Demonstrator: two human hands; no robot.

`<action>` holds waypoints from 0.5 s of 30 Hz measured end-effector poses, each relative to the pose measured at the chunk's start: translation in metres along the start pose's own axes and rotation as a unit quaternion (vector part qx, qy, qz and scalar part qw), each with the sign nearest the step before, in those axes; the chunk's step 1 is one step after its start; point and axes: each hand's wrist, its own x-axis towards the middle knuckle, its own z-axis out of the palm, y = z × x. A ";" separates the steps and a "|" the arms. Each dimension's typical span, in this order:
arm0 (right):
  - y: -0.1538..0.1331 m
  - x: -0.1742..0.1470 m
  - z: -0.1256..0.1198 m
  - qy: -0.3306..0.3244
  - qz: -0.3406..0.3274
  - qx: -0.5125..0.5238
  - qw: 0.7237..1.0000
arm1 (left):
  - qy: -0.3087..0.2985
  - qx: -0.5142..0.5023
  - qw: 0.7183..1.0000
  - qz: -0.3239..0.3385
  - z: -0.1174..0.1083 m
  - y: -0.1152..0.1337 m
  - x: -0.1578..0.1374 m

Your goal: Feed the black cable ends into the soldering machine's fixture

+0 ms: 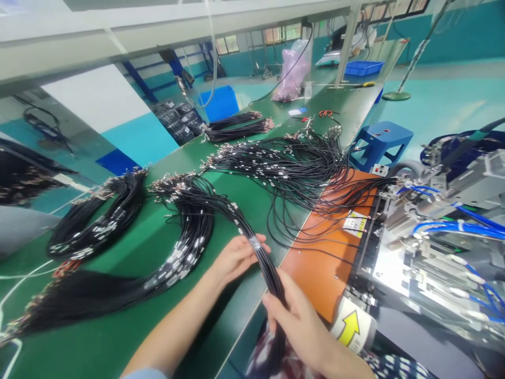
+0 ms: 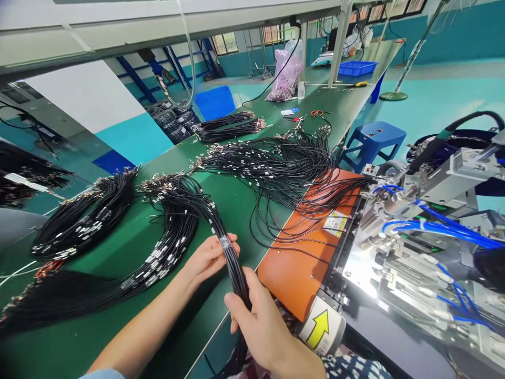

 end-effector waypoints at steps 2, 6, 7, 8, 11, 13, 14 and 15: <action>-0.002 -0.004 -0.001 0.008 0.011 -0.030 0.999 | 0.008 0.030 0.999 0.007 -0.001 -0.002 -0.001; -0.010 -0.012 0.001 0.036 0.011 -0.143 0.989 | 0.007 0.060 0.998 0.035 0.002 0.006 -0.006; -0.012 -0.015 0.002 0.044 0.004 -0.176 0.983 | 0.004 0.067 0.997 0.040 0.003 0.009 -0.008; -0.012 -0.017 0.003 0.053 -0.002 -0.210 0.976 | 0.000 0.074 0.996 0.042 0.004 0.012 -0.010; -0.007 -0.020 0.007 0.090 -0.024 -0.311 0.946 | 0.001 0.097 0.994 0.057 0.006 0.018 -0.018; 0.002 -0.019 0.008 0.106 -0.055 -0.364 0.924 | 0.013 0.145 0.987 0.062 0.007 0.022 -0.028; 0.007 -0.019 0.009 0.111 -0.077 -0.383 0.914 | 0.013 0.194 0.979 0.053 0.008 0.024 -0.034; 0.013 -0.018 0.009 0.117 -0.098 -0.399 0.904 | 0.014 0.261 0.964 0.047 0.010 0.028 -0.041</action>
